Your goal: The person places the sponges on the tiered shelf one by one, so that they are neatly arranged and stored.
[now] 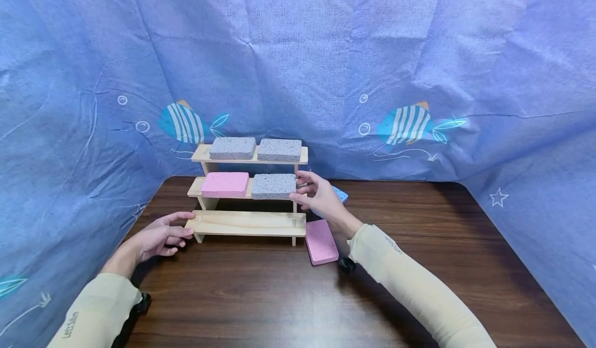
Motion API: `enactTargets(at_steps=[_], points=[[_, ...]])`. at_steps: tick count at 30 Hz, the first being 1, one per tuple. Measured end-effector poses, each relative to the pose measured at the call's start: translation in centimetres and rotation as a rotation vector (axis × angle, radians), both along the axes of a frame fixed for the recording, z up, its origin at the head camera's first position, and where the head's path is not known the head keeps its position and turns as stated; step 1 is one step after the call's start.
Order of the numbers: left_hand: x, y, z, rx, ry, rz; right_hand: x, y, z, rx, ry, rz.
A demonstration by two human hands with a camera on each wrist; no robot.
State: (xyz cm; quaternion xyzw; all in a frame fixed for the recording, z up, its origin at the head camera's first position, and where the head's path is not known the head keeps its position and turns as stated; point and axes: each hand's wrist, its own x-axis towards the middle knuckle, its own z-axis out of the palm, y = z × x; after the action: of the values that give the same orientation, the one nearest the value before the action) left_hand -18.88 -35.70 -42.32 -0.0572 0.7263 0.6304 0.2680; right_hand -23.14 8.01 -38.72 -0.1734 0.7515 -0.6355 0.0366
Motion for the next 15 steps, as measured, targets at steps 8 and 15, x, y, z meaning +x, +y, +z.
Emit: enactTargets(at_steps=[8,15], points=[[-0.2,0.0,0.0,-0.011,0.010,0.001,0.5,0.1,0.3,0.070,0.113,0.003],[0.1,0.0,0.0,-0.003,0.006,0.003,1.5,0.9,0.9,0.136,0.203,-0.063]])
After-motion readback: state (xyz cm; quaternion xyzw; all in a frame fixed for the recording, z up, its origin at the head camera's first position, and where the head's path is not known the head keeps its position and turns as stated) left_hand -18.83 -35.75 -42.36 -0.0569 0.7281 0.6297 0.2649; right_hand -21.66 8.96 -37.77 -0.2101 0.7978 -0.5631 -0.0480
